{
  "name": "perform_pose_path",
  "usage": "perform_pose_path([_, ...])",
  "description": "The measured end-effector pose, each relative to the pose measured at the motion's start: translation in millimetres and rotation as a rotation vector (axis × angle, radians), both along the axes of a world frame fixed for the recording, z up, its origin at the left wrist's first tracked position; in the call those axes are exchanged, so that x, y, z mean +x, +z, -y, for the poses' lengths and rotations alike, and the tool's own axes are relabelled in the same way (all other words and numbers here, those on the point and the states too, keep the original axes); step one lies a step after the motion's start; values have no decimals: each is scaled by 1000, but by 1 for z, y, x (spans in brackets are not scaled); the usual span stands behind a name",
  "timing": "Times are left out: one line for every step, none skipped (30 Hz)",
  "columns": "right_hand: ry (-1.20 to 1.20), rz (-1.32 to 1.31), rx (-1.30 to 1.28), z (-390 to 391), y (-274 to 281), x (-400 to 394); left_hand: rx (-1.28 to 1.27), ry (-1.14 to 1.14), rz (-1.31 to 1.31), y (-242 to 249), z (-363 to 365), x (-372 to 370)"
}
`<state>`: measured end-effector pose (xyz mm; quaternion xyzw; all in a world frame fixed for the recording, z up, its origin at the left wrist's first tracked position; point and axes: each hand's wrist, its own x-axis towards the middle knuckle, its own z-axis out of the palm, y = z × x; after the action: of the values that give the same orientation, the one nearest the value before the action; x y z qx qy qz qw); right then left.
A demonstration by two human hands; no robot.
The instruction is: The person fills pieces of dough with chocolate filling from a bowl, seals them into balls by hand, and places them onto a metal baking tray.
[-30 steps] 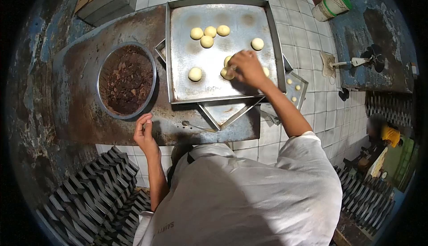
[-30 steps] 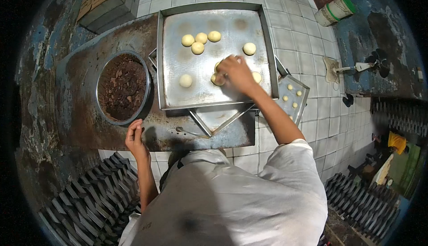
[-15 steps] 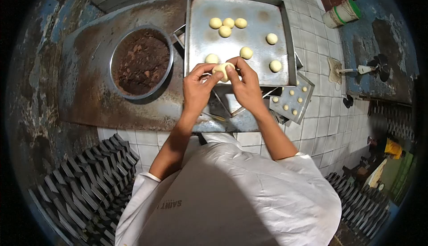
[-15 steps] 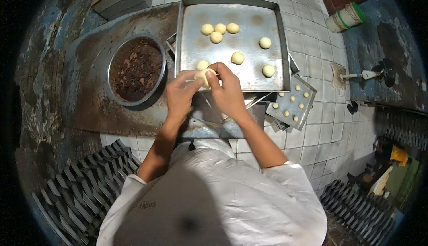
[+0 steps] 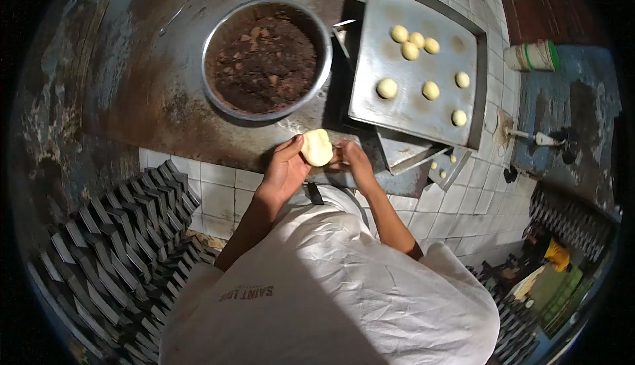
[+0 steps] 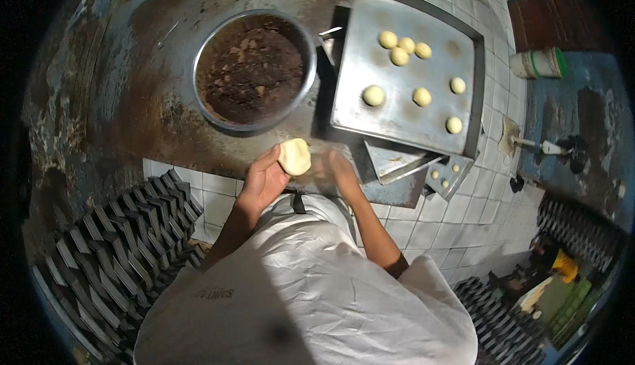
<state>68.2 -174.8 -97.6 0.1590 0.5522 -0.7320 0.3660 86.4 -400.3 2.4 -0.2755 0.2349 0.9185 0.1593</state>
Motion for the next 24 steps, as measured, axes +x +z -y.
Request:
perform_pose_path([314, -413, 657, -2, -7, 10, 109, 54, 8, -7, 19, 5])
perform_pose_path([623, -833, 1307, -5, -14, 22, 219, 98, 18, -11, 35, 11])
perform_pose_path([664, -787, 1374, -11, -35, 30, 86, 165, 88, -3, 42, 10])
perform_pose_path([706, -745, 1443, -17, -52, 32, 98, 175, 91, -12, 57, 12])
perform_pose_path([721, -745, 1450, -21, -54, 34, -50, 155, 125, -26, 74, 18])
perform_pose_path([741, -817, 1489, -20, -52, 37, -198, 129, 160, -28, 89, 18])
perform_pose_path([764, -888, 1527, -17, -51, 40, -199, 249, 212, -27, 99, 19])
perform_pose_path([776, -886, 1536, -9, -43, 37, -186, 251, 217, -29, 112, 19])
perform_pose_path([730, -722, 1412, 3, -24, 29, -236, 301, 278, -33, 127, 19])
perform_pose_path([686, -554, 1287, 16, 4, 24, -284, 346, 348, -37, 141, 24])
perform_pose_path([675, -700, 1272, 39, 35, 12, -326, 368, 352, -46, 152, 28])
perform_pose_path([687, -695, 1285, 64, 64, -5, -309, 303, 294, -60, 166, 36])
perform_pose_path([715, -829, 1225, 90, 91, -23, -278, 322, 313, -69, 176, 37])
perform_pose_path([740, -960, 1160, 115, 110, -39, -249, 339, 332, -75, 182, 37])
perform_pose_path([801, -1042, 1147, 140, 124, -57, -237, 338, 334, -71, 185, 34])
perform_pose_path([861, -1126, 1131, 163, 128, -74, -209, 384, 295, -62, 189, 29])
perform_pose_path([950, -1192, 1155, 181, 121, -88, -182, 432, 256, -56, 192, 26])
perform_pose_path([1041, -1258, 1174, 199, 113, -101, -175, 437, 256, -57, 195, 25])
perform_pose_path([1134, -1328, 1196, 212, 97, -110, -166, 423, 241, -56, 197, 25])
perform_pose_path([1226, -1402, 1212, 223, 80, -118, -161, 412, 225, -57, 200, 26])
perform_pose_path([1337, -1344, 1199, 235, 69, -126, -163, 424, 226, -58, 203, 27])
perform_pose_path([1445, -1280, 1180, 246, 61, -132, -151, 440, 207, -59, 206, 29])
perform_pose_path([1466, -1214, 1167, 256, 56, -137, -139, 453, 188, -59, 209, 31])
perform_pose_path([1467, -1221, 1162, 263, 53, -140, -142, 459, 188, -59, 211, 33])
